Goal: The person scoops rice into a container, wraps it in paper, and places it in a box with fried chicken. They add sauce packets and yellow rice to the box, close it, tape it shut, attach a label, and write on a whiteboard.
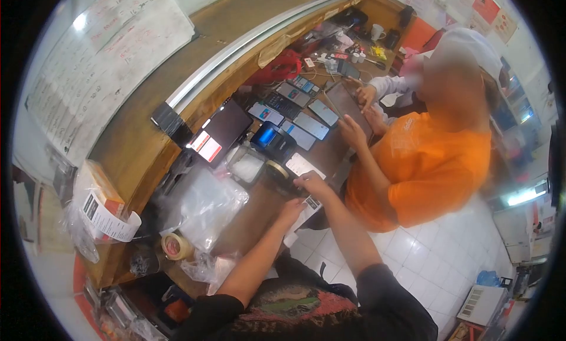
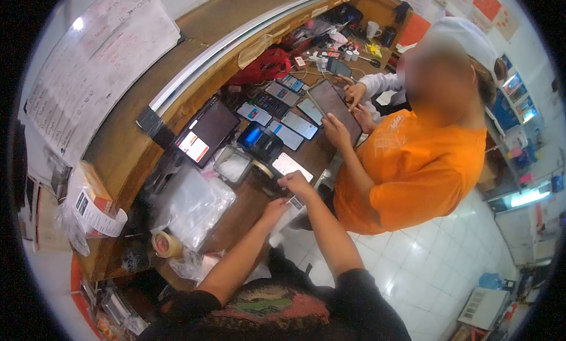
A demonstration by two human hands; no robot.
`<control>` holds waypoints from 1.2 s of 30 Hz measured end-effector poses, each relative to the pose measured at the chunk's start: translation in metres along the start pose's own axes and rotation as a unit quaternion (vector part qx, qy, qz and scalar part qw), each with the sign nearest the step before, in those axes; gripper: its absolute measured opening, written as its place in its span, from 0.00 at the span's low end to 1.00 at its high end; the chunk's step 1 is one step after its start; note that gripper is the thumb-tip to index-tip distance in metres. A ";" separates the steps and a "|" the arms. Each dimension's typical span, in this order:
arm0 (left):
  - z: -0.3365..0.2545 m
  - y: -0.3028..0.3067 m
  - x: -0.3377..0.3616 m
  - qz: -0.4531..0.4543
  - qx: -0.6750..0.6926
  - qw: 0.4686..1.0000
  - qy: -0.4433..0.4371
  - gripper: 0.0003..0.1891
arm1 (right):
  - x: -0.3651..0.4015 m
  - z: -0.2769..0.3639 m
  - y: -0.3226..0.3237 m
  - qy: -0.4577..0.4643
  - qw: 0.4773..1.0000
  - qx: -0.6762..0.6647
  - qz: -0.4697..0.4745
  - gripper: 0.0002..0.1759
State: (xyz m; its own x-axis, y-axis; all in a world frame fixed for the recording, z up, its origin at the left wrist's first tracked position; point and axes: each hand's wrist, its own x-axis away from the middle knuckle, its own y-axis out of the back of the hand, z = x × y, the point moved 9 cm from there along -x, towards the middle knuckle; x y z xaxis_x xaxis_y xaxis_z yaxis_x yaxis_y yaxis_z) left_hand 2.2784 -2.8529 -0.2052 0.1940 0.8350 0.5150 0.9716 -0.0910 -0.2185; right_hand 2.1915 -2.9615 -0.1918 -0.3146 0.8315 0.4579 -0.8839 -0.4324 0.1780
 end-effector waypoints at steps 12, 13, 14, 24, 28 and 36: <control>0.009 -0.008 -0.019 -0.019 -0.046 0.998 -0.029 0.14 | 0.015 0.015 0.018 -0.015 0.995 0.003 -0.094 0.12; 0.014 -0.009 -0.018 -0.015 -0.056 0.998 -0.024 0.14 | 0.016 0.018 0.018 -0.011 0.996 0.009 -0.087 0.12; 0.017 -0.010 -0.017 -0.010 -0.067 0.998 -0.020 0.14 | 0.017 0.020 0.017 -0.010 0.996 0.012 -0.084 0.12; 0.039 0.004 0.001 -0.015 -0.047 0.998 -0.025 0.14 | -0.008 0.070 0.001 0.180 0.971 0.064 -0.146 0.11; 0.031 0.020 0.019 -0.064 -0.072 0.995 0.002 0.14 | -0.021 0.085 -0.005 0.151 0.975 0.053 -0.153 0.10; 0.004 0.057 0.034 -0.083 -0.033 0.995 -0.050 0.12 | -0.028 0.055 -0.002 0.059 0.996 0.019 -0.059 0.14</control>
State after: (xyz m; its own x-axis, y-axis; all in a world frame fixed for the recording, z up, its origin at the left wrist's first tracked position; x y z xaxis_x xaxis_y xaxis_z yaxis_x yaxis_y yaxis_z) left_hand 2.3401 -2.8271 -0.2035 0.0187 0.8910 0.4537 0.9966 0.0198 -0.0800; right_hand 2.2211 -3.0029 -0.1565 -0.2500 0.9116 0.3262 -0.9042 -0.3403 0.2580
